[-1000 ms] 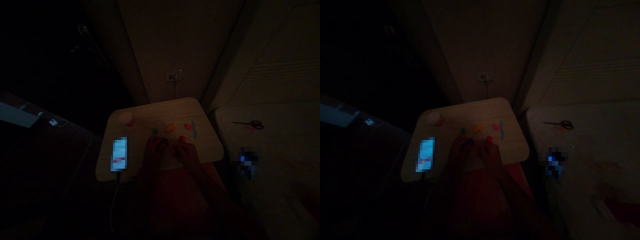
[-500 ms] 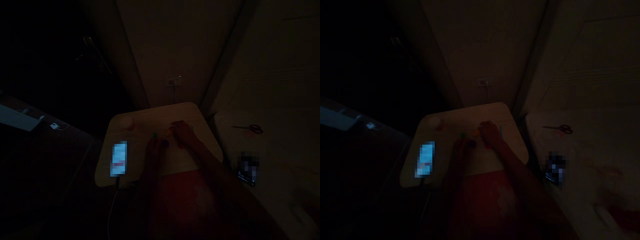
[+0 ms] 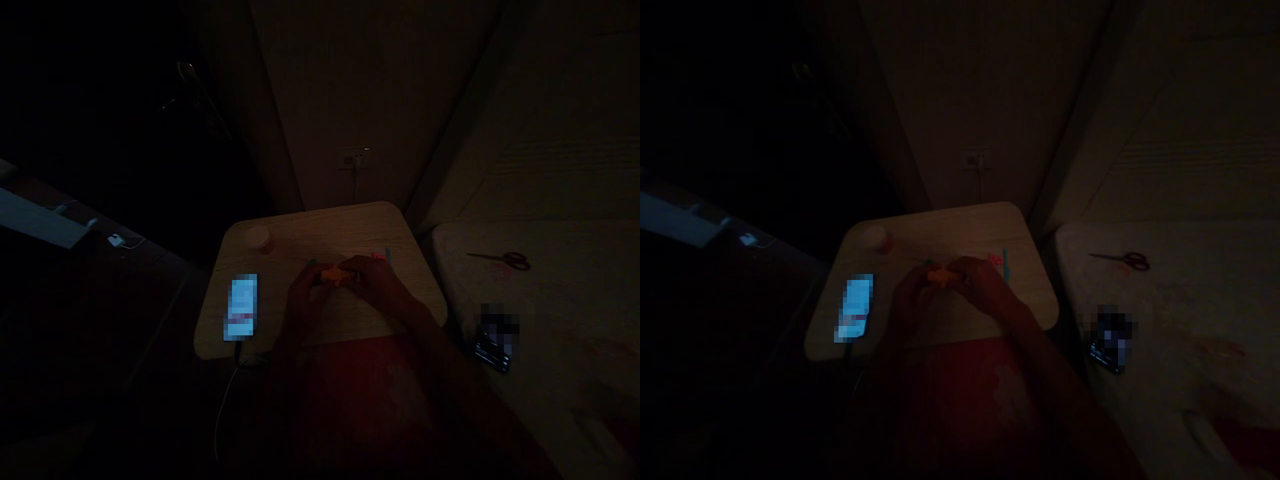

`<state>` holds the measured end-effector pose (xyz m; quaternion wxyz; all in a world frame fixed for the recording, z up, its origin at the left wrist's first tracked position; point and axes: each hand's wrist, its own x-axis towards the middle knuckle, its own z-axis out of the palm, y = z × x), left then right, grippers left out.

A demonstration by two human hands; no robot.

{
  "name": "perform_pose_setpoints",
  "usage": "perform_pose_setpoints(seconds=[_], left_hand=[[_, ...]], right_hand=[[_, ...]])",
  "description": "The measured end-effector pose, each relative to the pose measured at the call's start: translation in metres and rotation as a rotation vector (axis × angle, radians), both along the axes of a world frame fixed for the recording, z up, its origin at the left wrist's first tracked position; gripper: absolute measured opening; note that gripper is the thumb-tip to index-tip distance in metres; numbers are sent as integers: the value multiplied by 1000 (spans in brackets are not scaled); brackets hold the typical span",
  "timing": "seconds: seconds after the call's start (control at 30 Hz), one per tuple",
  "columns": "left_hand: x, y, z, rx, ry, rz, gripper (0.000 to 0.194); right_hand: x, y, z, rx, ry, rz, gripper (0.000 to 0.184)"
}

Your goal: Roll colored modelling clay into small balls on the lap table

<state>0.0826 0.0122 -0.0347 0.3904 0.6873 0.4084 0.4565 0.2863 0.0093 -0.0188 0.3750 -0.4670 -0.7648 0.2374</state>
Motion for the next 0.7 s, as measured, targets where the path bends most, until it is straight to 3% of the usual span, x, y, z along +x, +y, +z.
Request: perform_pose_setpoints(seconds=[0.17, 0.27, 0.37, 0.43, 0.63, 0.7], left_hand=[[-2, -3, 9, -116, -136, 14, 33], [-8, -3, 12, -125, -127, 47, 29], [-22, 0, 21, -75, -86, 149, 27], [-38, 6, 33, -4, -54, 252, 31], [-105, 55, 75, 199, 257, 547, 26], [-121, 78, 82, 275, 439, 522, 25]], right_hand=[[-11, -5, -4, 6, 122, -48, 25], [-17, -5, -6, -24, 177, -54, 36], [-18, -7, -8, -38, 212, -46, 46], [-16, -8, -9, -41, 218, -57, 44], [-8, -15, -10, 25, 131, -80, 23], [-7, -15, -9, 43, 96, -72, 20]])
